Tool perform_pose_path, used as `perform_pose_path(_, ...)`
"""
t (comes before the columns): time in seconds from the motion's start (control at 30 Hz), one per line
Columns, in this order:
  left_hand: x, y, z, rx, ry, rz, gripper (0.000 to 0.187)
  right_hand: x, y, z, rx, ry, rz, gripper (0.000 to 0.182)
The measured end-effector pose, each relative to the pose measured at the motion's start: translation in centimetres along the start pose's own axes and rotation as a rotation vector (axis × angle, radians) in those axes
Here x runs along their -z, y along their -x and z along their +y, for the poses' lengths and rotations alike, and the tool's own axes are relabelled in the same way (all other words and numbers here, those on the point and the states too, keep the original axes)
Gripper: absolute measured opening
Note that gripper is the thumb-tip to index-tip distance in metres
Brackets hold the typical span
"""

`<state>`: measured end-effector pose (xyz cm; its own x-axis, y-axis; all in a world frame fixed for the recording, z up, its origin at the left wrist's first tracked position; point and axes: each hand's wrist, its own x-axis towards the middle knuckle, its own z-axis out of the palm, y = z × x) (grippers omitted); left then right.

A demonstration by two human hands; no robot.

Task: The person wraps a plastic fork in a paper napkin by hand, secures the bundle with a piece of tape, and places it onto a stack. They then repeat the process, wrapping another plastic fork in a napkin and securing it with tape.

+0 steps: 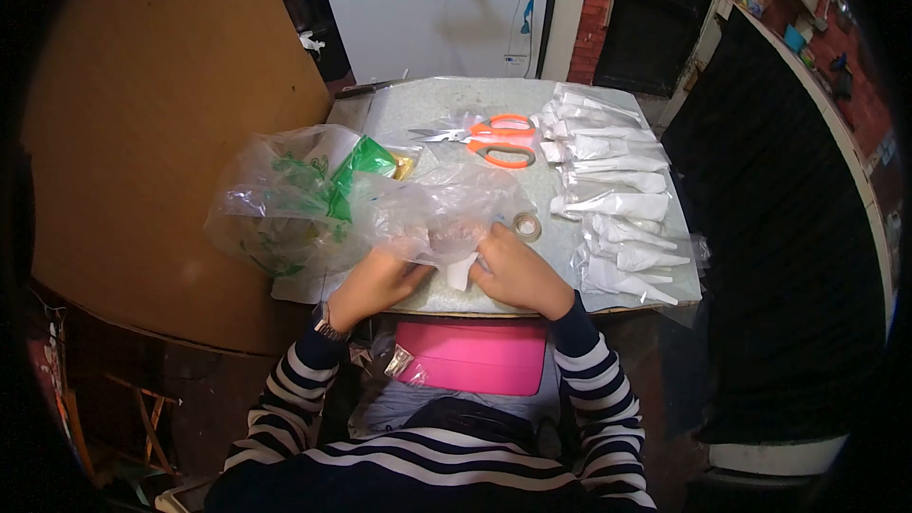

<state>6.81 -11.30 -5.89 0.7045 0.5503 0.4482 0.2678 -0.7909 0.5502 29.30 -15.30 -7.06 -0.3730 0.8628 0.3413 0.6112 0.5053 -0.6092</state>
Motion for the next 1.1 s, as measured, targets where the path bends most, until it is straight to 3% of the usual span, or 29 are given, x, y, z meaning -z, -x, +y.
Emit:
perform_pose_path(0.17, -0.6, -0.6, -0.7, 0.027, 0.022, 0.048, 0.031, 1.2, -0.4, -1.6, -0.255, 0.03, -0.039, 0.026)
perform_pose_path(0.27, -1.3, -0.8, -0.9, 0.048, 0.016, 0.118, 0.034, 0.4, 0.2, -1.8, -0.22, 0.021, 0.186, 0.025)
perform_pose_path(0.37, -1.6, -0.6, -1.3, 0.064, -0.017, 0.139, 0.036, 0.7, 1.1, -3.4, -0.211, -0.049, 0.23, 0.025)
perform_pose_path(0.47, -2.1, -0.4, -1.5, 0.058, -0.051, 0.143, 0.036, 0.2, 1.6, -3.2, -0.02, 0.347, 0.353, 0.024)
perform_pose_path(0.57, -2.1, -0.3, -1.1, 0.06, -0.06, 0.163, 0.034, -0.3, 1.6, -2.7, -0.021, 0.348, 0.413, 0.021)
perform_pose_path(0.67, -2.6, -0.4, -1.3, 0.057, -0.091, 0.199, 0.037, -0.8, 1.5, -2.3, -0.207, 0.172, 0.333, 0.018)
perform_pose_path(1.0, -5.0, 0.3, -1.0, 0.068, -0.412, 0.279, 0.074, -2.1, 0.6, -1.3, -0.286, 0.29, 0.366, 0.014)
perform_pose_path(1.1, -5.0, 0.4, -0.7, 0.021, -0.41, 0.32, 0.062, -2.7, 1.0, -0.5, -0.259, 0.198, 0.398, 0.015)
